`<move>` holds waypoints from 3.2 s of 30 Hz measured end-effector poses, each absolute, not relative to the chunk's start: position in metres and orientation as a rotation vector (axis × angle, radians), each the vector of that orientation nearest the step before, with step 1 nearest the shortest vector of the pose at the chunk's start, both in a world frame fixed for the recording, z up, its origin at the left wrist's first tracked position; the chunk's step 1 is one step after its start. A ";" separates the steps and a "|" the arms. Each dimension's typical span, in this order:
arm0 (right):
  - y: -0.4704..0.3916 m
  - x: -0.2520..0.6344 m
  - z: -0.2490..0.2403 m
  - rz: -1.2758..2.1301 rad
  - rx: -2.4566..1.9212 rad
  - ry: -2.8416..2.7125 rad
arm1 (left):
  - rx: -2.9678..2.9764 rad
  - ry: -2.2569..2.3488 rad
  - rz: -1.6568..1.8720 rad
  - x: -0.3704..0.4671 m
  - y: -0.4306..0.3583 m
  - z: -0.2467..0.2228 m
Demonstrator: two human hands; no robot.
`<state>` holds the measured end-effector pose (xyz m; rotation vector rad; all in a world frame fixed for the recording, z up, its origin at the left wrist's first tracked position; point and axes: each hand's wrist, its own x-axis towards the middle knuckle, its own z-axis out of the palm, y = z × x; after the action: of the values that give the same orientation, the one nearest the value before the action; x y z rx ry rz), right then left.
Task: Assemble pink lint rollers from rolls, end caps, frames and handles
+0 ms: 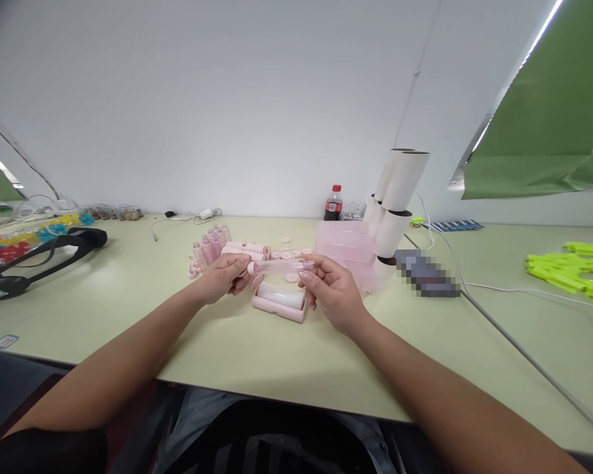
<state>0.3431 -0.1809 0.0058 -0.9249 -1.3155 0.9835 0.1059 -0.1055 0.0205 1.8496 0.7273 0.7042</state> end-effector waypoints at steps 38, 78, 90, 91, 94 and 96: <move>-0.181 0.338 0.008 1.511 -0.889 -0.975 | 1.822 0.453 0.965 0.113 -0.127 0.019; -0.177 0.342 -0.010 0.867 -1.159 -1.446 | 1.956 0.628 0.407 0.119 -0.126 0.019; -0.180 0.339 -0.006 0.875 -1.199 -1.498 | 1.957 0.646 0.378 0.119 -0.123 0.013; -0.180 0.338 -0.007 0.870 -1.203 -1.500 | 1.957 0.644 0.376 0.119 -0.123 0.013; -0.179 0.338 -0.011 0.827 -1.197 -1.512 | 1.960 0.617 0.380 0.119 -0.122 0.012; -0.178 0.337 -0.014 0.789 -1.191 -1.524 | 1.965 0.605 0.380 0.120 -0.121 0.010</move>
<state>0.3370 -0.1784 -0.0144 -1.1906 -1.5235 0.7895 0.1197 -0.1214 0.0099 1.9653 0.6047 0.3801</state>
